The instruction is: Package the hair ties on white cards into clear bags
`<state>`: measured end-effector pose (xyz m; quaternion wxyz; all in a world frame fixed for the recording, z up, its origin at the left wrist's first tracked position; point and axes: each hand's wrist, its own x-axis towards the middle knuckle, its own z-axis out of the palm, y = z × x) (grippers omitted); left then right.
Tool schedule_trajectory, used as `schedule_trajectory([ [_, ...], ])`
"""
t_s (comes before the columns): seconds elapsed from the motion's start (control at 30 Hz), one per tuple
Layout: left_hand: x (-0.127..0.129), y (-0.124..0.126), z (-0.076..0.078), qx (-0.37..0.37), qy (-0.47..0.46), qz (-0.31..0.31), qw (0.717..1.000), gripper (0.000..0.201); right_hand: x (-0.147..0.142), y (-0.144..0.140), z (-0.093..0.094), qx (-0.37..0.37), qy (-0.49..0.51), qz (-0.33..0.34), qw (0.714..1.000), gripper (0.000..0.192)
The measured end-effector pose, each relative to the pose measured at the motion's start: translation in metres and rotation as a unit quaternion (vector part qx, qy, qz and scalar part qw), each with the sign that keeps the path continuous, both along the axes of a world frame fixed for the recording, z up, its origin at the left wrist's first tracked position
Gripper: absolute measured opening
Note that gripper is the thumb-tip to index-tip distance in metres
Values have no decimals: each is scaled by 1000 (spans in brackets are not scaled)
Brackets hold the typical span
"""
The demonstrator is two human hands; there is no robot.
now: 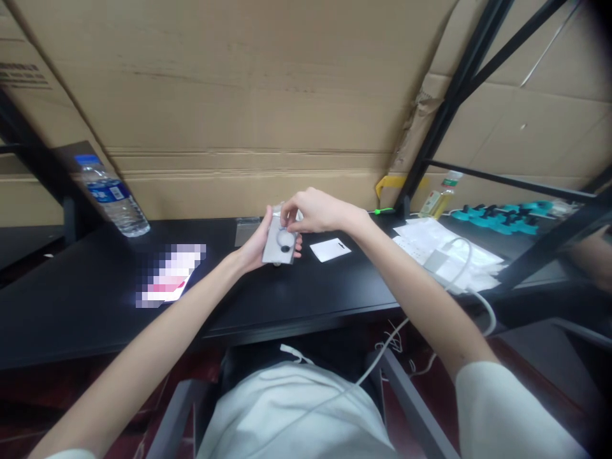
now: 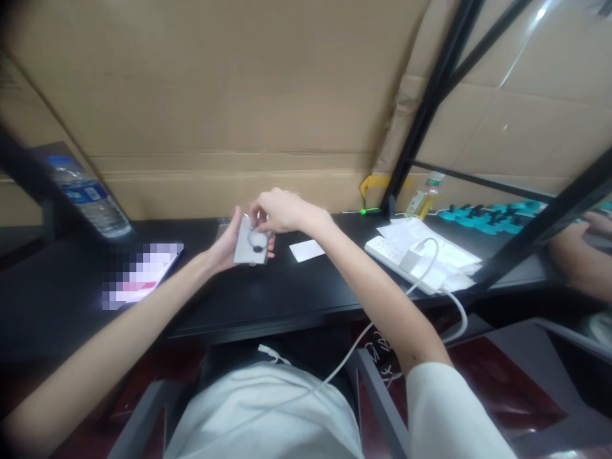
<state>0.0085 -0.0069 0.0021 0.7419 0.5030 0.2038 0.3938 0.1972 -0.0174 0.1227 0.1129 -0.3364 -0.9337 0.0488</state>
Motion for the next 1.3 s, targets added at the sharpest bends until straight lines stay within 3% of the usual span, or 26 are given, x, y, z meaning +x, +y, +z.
schedule_trajectory([
  [0.1,0,1,0,-2,-2,-8,1000,84,-3,-1,5,-43,-16,-8,999,19],
  [0.3,0,3,-3,19,-1,-36,999,84,-1,7,12,-203,-2,-9,979,32],
  [0.5,2,0,-1,34,10,-29,999,84,-3,14,13,-282,-21,-14,959,37],
  [0.73,1,3,-2,29,12,-16,999,87,-7,8,12,-282,-19,-5,959,33],
  [1.0,2,4,-5,37,2,-41,998,87,-8,9,9,-322,-24,-2,946,35],
  [1.3,5,1,-2,41,-5,-26,999,89,-12,7,2,-289,-1,-21,957,30],
])
